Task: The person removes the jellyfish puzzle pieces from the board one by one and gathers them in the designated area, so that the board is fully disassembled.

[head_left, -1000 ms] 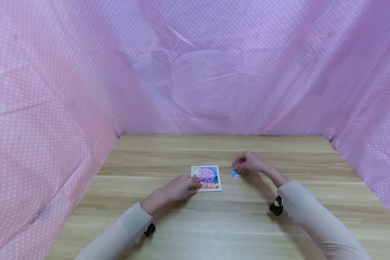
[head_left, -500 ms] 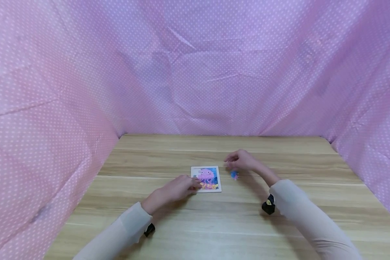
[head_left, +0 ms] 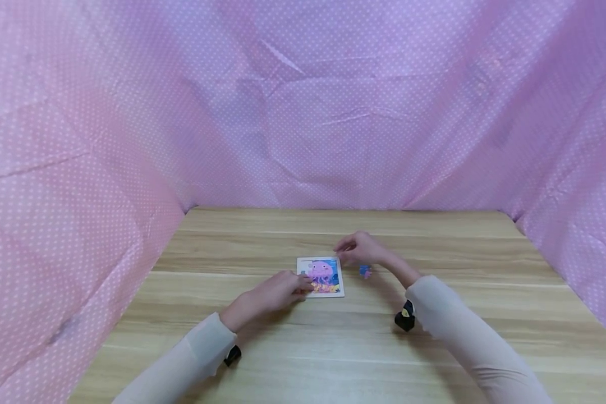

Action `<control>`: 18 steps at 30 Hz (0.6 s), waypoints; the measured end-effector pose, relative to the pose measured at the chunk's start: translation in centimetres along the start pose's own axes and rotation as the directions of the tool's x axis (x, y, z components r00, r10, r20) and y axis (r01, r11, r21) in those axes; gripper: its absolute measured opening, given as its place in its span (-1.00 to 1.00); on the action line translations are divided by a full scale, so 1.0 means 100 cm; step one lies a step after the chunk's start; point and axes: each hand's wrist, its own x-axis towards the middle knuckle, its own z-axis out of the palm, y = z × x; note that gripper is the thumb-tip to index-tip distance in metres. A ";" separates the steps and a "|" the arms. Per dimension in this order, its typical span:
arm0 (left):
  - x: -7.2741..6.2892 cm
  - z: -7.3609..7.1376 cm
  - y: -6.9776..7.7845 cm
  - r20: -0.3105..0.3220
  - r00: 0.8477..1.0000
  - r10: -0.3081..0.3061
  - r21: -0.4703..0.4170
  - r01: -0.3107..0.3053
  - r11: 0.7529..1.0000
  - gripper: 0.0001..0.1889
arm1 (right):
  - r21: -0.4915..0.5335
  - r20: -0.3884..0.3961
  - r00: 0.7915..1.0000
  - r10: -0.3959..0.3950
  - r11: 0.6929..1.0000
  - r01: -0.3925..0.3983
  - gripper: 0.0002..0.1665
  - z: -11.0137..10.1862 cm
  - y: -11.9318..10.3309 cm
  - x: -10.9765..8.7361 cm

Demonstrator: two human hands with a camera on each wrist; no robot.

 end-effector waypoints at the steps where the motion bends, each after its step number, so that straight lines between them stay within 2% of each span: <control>1: 0.000 0.000 -0.001 0.001 1.000 0.003 0.003 -0.003 1.000 -0.72 | 0.001 0.003 1.000 0.003 1.000 -0.003 -0.70 0.002 0.000 0.002; 7: 0.001 0.000 -0.002 0.001 1.000 0.007 0.018 -0.007 1.000 -0.72 | -0.038 0.028 0.999 -0.028 0.999 0.030 -0.71 0.010 -0.005 0.012; 11: 0.001 0.000 -0.002 0.005 1.000 0.007 0.019 -0.008 1.000 -0.73 | -0.064 0.074 0.994 -0.075 0.995 0.080 -0.70 0.016 -0.011 0.018; 18: 0.001 0.000 -0.002 -0.005 1.000 0.017 0.011 -0.017 1.000 -0.74 | -0.110 0.134 0.988 -0.078 0.990 0.093 -0.67 0.026 -0.017 0.029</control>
